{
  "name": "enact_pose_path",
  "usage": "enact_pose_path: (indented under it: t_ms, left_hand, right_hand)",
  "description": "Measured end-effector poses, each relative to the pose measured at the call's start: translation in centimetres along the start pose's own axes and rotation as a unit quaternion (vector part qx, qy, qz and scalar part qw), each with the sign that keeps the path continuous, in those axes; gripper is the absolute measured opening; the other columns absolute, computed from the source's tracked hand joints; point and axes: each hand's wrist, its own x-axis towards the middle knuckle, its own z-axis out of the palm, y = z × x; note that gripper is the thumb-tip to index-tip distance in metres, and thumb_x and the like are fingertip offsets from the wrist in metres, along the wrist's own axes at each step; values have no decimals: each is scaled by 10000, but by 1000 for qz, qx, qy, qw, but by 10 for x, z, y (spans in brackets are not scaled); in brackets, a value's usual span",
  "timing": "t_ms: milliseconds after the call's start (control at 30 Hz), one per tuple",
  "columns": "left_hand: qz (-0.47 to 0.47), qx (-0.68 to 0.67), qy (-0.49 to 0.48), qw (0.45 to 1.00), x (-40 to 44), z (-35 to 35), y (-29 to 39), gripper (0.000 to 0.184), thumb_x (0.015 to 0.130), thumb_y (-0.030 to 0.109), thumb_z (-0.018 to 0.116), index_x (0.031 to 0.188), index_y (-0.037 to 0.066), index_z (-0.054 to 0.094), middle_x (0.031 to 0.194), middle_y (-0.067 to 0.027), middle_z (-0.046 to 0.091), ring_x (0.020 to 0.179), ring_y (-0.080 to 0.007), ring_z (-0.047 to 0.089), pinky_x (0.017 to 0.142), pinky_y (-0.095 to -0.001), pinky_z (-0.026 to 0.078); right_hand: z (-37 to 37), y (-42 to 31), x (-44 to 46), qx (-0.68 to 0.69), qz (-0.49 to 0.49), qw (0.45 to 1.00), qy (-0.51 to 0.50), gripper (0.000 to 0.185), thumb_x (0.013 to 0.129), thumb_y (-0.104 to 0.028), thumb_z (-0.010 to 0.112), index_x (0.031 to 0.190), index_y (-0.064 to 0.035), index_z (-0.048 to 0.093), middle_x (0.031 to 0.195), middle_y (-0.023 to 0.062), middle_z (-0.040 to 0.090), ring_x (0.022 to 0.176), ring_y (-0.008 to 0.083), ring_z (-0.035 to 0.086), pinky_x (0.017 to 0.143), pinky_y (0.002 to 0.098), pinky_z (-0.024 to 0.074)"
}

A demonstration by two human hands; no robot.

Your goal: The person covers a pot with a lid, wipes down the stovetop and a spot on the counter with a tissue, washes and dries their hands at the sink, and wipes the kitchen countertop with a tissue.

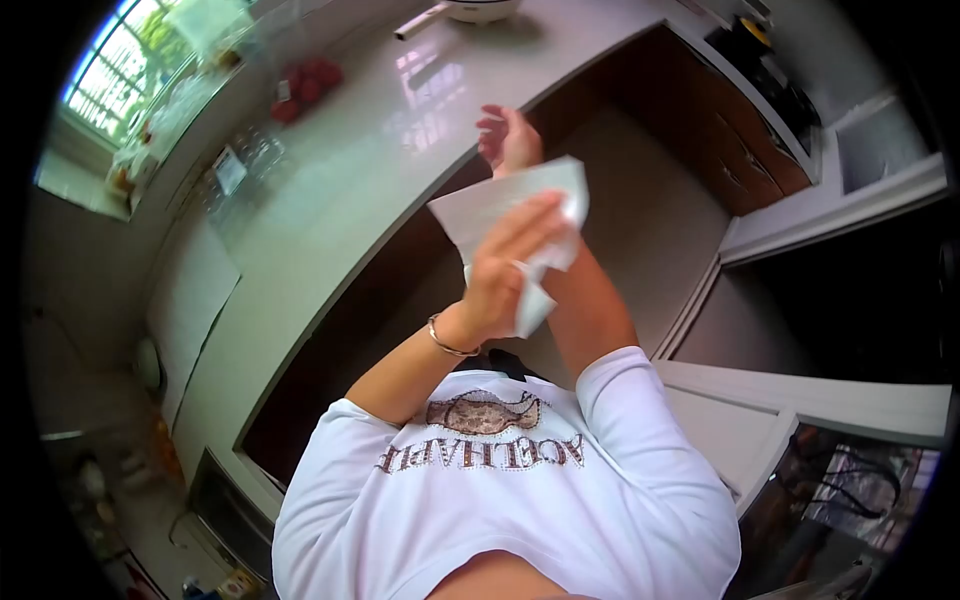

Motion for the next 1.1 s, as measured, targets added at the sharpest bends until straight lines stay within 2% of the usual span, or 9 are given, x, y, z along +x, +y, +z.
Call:
enact_pose_path:
  t_ms: [100,433,533,633,767,833,867,967,1100]
  left_hand:
    - [155,215,-298,917,18,54,-24,347,847,303,416,962,64,641,991,-116,623,985,-268,574,948,-424,386]
    - [304,57,-307,900,95,104,-156,252,732,210,491,853,29,617,800,-88,604,779,-261,587,839,-396,459]
    - [-53,-113,-85,989,154,81,-205,374,899,208,312,934,-11,612,975,-124,633,924,-265,590,885,-396,437]
    - [-288,-376,196,858,201,67,-264,439,942,348,325,1111,13,553,1119,-122,585,1026,-270,560,976,-378,401]
    - [-441,-693,102,561,191,79,-321,483,954,433,336,1268,93,476,1244,-105,513,1111,-238,520,973,-364,418]
    - [-377,-508,-45,773,204,88,-306,569,972,451,278,1424,108,235,1456,-118,284,1301,-271,347,1064,-371,310]
    - [-366,-683,-85,626,211,95,-304,568,965,483,275,1437,175,206,1464,-123,269,1306,-329,331,1056,-388,318]
    - [-402,-673,-71,617,230,106,-297,553,968,478,273,1446,219,172,1434,-120,315,1291,-359,352,1044,-374,340]
    - [-381,-828,-13,411,243,122,-316,527,994,387,245,1443,117,186,1482,-85,243,1334,-235,303,1071,-344,292]
  right_hand:
    - [-56,-1,6,-170,61,983,1,211,905,-228,474,1002,-99,609,799,22,623,675,97,557,591,250,458]
    - [-172,-28,81,-290,18,949,119,146,876,-163,535,910,-42,611,721,85,658,547,162,582,540,307,496]
    - [-173,-55,104,-441,-76,874,189,129,864,-98,523,919,-15,606,773,128,646,647,238,606,627,347,498]
    - [-160,-88,132,-461,-258,805,269,124,842,-44,526,924,10,603,876,148,625,776,287,616,688,378,486]
    - [-120,-103,146,-628,-405,642,170,352,886,-234,517,1146,0,563,1222,162,538,1193,332,452,1013,418,338]
    - [-120,-91,152,-643,-380,647,154,427,899,-300,485,1198,1,532,1273,165,504,1244,333,402,1051,426,281]
    - [-124,-90,157,-656,-358,651,135,503,911,-367,453,1249,2,502,1324,168,470,1294,335,352,1088,434,224]
    - [-132,-105,162,-691,-372,608,122,559,931,-404,387,1305,8,443,1359,163,436,1311,334,330,1101,435,185]
    - [-147,-157,170,-119,-297,947,-13,540,934,-374,368,1344,-25,412,1456,132,315,1389,230,191,1130,368,85]
